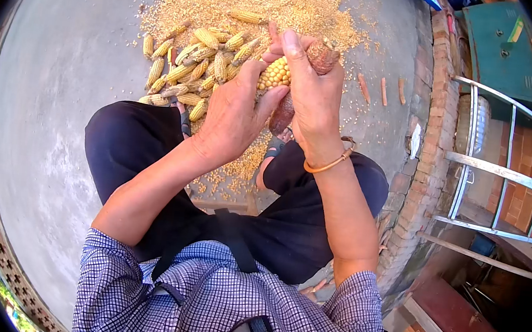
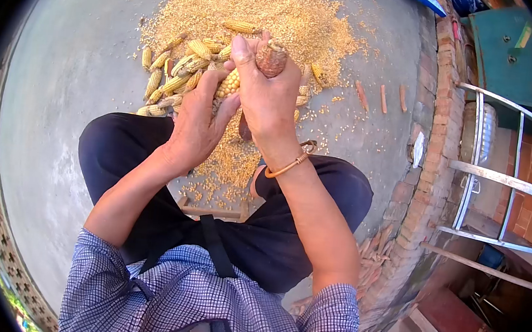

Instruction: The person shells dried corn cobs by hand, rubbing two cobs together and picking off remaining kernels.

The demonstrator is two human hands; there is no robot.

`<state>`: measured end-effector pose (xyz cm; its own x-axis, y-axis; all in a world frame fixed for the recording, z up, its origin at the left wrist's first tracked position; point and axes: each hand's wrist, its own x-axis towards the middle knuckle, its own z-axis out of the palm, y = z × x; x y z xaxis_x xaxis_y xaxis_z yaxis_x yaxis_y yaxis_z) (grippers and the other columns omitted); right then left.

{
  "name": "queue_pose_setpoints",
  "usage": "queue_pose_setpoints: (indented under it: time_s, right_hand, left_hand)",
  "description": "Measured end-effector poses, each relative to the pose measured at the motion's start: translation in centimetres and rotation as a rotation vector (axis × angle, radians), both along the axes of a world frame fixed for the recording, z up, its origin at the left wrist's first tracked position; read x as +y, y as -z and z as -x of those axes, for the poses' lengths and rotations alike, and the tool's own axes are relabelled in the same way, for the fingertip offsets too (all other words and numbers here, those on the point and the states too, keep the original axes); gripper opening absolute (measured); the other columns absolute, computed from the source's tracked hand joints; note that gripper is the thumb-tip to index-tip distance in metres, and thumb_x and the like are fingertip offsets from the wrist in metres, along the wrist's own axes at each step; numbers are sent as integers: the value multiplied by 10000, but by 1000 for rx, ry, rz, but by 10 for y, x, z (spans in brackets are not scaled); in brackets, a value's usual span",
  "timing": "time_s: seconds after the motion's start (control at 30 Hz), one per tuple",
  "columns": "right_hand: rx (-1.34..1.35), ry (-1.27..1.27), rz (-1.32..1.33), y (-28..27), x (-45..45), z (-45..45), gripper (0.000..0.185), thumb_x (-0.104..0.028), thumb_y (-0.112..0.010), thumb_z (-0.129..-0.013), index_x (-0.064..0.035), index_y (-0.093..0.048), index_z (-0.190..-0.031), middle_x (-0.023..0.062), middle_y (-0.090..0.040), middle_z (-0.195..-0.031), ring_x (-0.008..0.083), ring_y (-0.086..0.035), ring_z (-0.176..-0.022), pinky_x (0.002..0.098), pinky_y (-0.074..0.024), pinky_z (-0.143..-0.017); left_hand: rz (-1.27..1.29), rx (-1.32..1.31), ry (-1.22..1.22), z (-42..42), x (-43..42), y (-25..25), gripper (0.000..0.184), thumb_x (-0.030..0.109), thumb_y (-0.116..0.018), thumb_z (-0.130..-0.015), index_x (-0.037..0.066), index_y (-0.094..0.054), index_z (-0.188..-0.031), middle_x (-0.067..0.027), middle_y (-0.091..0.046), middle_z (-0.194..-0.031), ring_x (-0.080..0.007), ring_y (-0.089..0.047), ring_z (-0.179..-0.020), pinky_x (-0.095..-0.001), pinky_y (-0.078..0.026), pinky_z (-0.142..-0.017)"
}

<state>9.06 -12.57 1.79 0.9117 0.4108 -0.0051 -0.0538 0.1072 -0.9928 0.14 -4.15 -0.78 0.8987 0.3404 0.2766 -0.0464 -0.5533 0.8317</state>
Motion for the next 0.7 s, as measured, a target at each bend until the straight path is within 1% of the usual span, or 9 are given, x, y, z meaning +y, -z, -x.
queue_pose_setpoints:
  time_s: [0.07, 0.17, 0.2, 0.3, 0.33, 0.43, 0.57, 0.6, 0.7]
  right_hand:
    - [-69, 129, 87, 2, 0, -3, 161, -135, -606, -954, 19, -627, -908, 104, -670, -712, 155, -669, -702, 287, -509, -649]
    - [-20, 218, 95, 3, 0, -4, 160, -134, -606, -951, 16, -625, -897, 91, -661, -670, 151, -649, -614, 275, -495, -566]
    - [34, 226, 47, -1, -1, -3, 147, -66, -624, -925, 45, -637, -829, 46, -637, -618, 70, -586, -609, 299, -519, -684]
    - [-89, 173, 99, 2, -3, -8, 192, -129, -627, -936, 32, -652, -833, 39, -641, -627, 68, -583, -607, 275, -507, -653]
    - [-44, 116, 61, -2, -5, -10, 213, -158, -624, -941, 24, -657, -835, 43, -648, -648, 72, -585, -616, 271, -503, -655]
    - [81, -34, -49, -17, -9, -12, 269, -237, -615, -953, 0, -671, -840, 53, -667, -716, 83, -593, -650, 263, -495, -660]
    - [135, -185, -99, -24, -18, -18, 242, -246, -616, -952, -19, -682, -899, 58, -684, -872, 106, -620, -771, 269, -502, -674]
    - [141, -212, -92, -28, -19, -17, 236, -240, -616, -951, -15, -681, -921, 55, -684, -883, 106, -623, -788, 271, -505, -679]
    - [117, -269, -86, -27, -23, -18, 222, -196, -628, -938, 1, -669, -1033, 53, -687, -923, 110, -629, -840, 274, -518, -703]
  left_hand:
    - [-103, 141, 48, 3, -4, -3, 338, 207, -636, -915, -3, -457, -1111, -245, -611, -831, -420, -636, -753, -487, -481, -611]
    - [122, 165, 113, 5, -11, -4, 362, 109, -630, -906, -17, -450, -1193, -266, -612, -916, -436, -614, -858, -456, -467, -730]
    - [313, 210, 146, 5, -9, -5, 306, 156, -597, -934, -4, -460, -1157, -214, -582, -863, -364, -568, -765, -412, -432, -660]
    - [880, 330, 227, 1, 5, -14, 262, 296, -495, -1020, 35, -492, -1049, -59, -491, -704, -147, -430, -488, -282, -327, -451]
    - [1002, 251, 234, 1, 0, -12, 362, 404, -406, -1043, 55, -489, -997, 22, -369, -681, -50, -277, -480, -214, -219, -435]
    - [1493, 305, 309, 2, 9, -18, 415, 437, -375, -1044, 43, -501, -1015, 26, -352, -664, -64, -280, -467, -228, -235, -430]
    - [1639, 356, 331, 2, 18, -27, 545, 495, -296, -1043, 6, -537, -1072, 15, -350, -644, -80, -276, -482, -246, -230, -442]
    - [1645, 379, 315, 2, 19, -29, 614, 513, -256, -1041, -17, -535, -1175, 17, -337, -638, -84, -258, -471, -245, -228, -443]
    - [1665, 362, 377, 3, 23, -28, 612, 501, -240, -1046, -28, -527, -1159, 37, -331, -609, -59, -254, -413, -225, -263, -406]
